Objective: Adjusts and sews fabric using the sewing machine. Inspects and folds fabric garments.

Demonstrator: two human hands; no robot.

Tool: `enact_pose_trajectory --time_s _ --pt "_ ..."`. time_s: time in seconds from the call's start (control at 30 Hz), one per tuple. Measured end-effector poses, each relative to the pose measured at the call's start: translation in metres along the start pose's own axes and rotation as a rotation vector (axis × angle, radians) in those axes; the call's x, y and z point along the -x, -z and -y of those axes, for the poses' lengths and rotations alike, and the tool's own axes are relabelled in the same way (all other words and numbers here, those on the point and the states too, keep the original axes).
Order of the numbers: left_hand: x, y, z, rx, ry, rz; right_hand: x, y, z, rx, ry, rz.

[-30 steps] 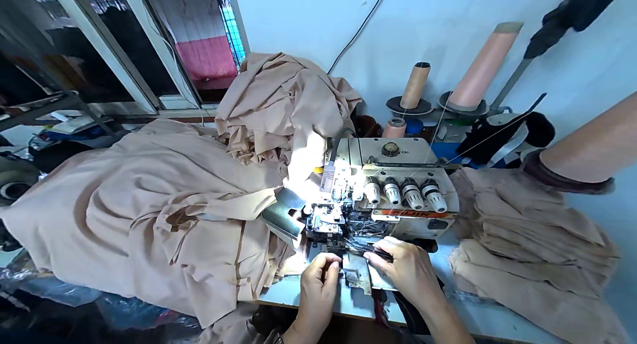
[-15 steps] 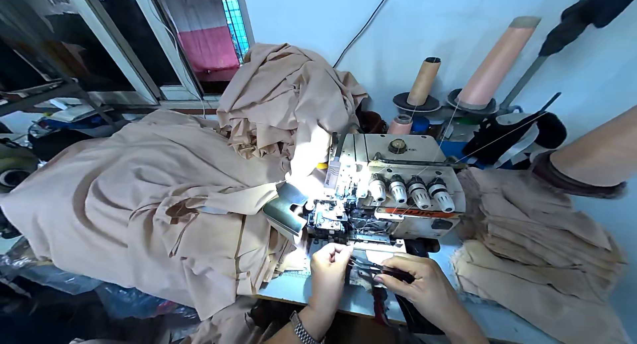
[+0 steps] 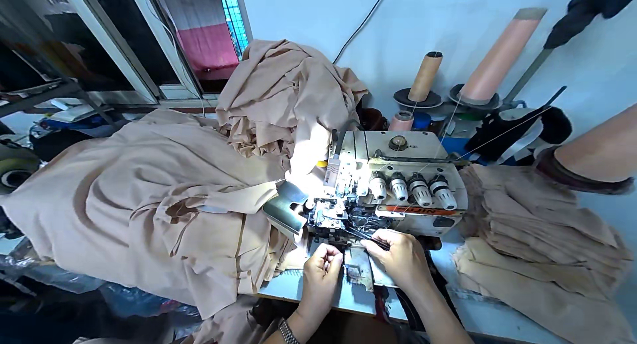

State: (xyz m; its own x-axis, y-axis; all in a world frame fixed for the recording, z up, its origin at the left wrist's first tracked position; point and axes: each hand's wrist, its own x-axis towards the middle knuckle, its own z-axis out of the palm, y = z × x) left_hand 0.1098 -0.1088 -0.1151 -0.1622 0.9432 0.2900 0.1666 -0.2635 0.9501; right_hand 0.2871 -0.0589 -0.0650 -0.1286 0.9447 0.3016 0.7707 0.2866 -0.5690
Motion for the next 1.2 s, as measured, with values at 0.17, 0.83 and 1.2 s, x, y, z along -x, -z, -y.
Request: enact_pose_trajectory --time_s 0.17,0.83,1.2 --pt "0.001 0.000 0.000 -0.001 -0.006 0.000 0.014 0.013 -0.008 -0.044 -0.056 0.127" --pt "0.001 0.000 0.002 0.030 -0.056 0.050 0.032 0.012 -0.021 -0.040 0.084 -0.063" --pt "0.000 0.002 0.003 0.053 -0.058 0.076 0.092 0.053 -0.061 -0.397 -0.266 -0.314"
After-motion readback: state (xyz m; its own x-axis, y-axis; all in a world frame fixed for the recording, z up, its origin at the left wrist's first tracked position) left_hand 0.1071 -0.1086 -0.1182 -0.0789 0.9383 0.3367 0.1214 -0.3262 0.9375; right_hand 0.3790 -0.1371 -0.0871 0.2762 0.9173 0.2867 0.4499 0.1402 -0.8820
